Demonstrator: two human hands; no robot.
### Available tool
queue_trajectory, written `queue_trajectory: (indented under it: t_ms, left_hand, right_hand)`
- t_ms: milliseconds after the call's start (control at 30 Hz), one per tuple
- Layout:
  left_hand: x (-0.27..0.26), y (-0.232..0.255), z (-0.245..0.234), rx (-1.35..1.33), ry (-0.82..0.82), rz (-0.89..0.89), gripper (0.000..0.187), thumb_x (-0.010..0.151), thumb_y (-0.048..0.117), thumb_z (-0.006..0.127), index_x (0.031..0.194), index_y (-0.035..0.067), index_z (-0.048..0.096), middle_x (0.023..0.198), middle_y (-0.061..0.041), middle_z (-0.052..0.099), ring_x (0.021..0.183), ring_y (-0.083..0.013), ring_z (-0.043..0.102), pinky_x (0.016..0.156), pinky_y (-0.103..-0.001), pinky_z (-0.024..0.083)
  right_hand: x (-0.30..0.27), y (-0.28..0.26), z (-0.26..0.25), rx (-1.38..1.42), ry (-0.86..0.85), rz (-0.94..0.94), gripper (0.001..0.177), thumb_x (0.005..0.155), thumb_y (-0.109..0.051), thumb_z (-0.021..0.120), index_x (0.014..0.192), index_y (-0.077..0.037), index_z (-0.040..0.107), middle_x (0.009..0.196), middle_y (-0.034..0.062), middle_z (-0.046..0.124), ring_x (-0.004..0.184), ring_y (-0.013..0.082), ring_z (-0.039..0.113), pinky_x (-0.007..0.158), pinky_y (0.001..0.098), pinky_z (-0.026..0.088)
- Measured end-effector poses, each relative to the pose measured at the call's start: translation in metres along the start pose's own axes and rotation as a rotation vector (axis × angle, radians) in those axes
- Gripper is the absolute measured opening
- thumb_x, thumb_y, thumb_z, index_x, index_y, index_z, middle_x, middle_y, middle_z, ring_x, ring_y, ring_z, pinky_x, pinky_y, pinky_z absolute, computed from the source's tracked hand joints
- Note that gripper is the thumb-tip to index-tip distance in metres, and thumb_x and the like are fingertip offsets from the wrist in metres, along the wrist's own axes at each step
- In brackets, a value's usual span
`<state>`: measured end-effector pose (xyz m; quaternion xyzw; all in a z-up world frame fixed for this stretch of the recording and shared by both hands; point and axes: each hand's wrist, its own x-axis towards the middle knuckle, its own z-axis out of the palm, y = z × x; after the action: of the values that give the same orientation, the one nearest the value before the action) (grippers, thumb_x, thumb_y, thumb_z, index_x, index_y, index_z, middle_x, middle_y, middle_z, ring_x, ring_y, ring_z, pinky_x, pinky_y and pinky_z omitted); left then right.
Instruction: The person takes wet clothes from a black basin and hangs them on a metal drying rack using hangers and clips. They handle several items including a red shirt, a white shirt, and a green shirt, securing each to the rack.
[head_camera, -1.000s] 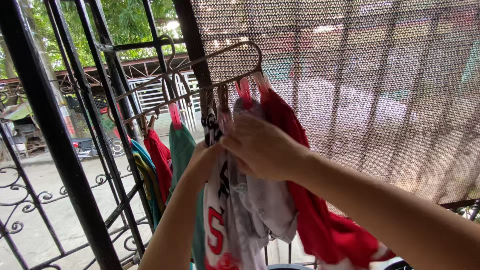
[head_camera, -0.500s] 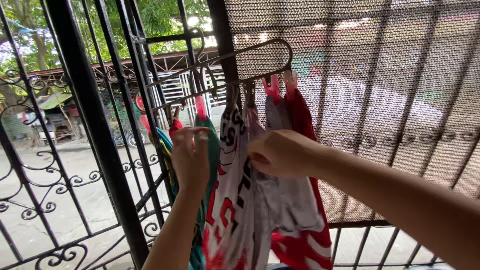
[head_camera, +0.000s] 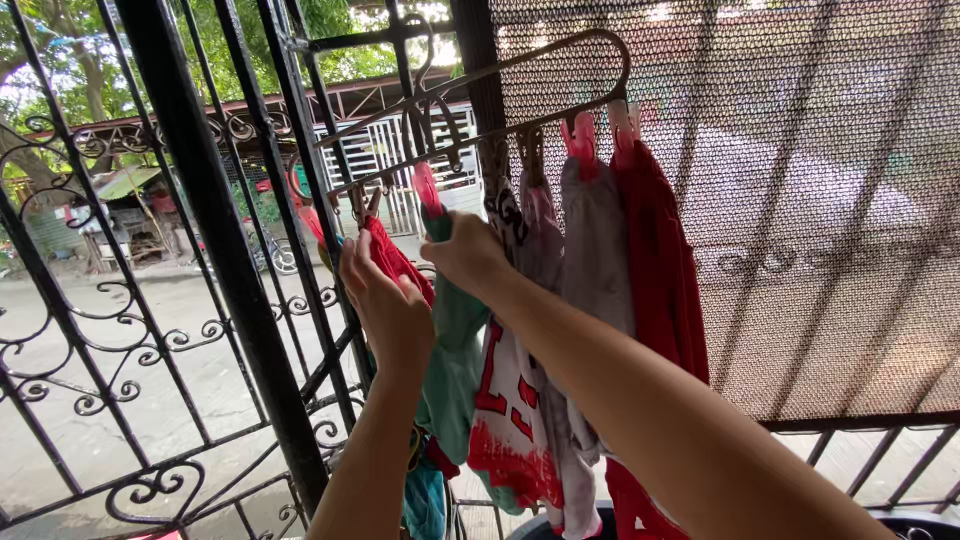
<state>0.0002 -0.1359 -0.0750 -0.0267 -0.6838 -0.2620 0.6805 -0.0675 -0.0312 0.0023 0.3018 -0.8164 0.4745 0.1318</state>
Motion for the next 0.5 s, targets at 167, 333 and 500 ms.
queue_trajectory:
  t_ms: [167,333,500]
  left_hand:
    - [0.018,-0.005,0.004,-0.037,-0.226,-0.256,0.086,0.087,0.034,0.076,0.151,-0.005,0.035,0.146,-0.032,0.050,0.132,-0.0454,0.053,0.110,-0.049,0.042]
    - [0.009,-0.007,0.010,-0.209,-0.394,-0.330,0.077,0.079,0.050,0.082,0.137,0.004,0.059,0.129,-0.023,0.074,0.119,-0.0353,0.072,0.104,-0.041,0.052]
    - [-0.027,0.006,0.018,0.014,-0.293,-0.294,0.098,0.072,0.033,0.090,0.143,-0.003,0.032,0.123,-0.030,0.059,0.116,-0.0471,0.059,0.096,-0.052,0.047]
  right_hand:
    - [0.003,0.029,-0.052,-0.325,0.196,-0.291,0.054,0.067,-0.024,0.081,0.115,-0.003,0.067,0.100,0.0187,0.074,0.095,0.0307,0.071,0.083,0.0421,0.056]
    - [-0.015,0.057,-0.102,-0.189,-0.164,-0.356,0.071,0.066,-0.028,0.086,0.126,-0.001,0.058,0.114,0.0203,0.070,0.104,0.0306,0.069,0.087,0.0420,0.055]
    - [-0.072,0.072,-0.114,-0.082,-0.356,-0.363,0.067,0.075,-0.028,0.084,0.130,-0.003,0.057,0.116,0.0156,0.075,0.104,0.0270,0.074,0.087,0.0395,0.058]
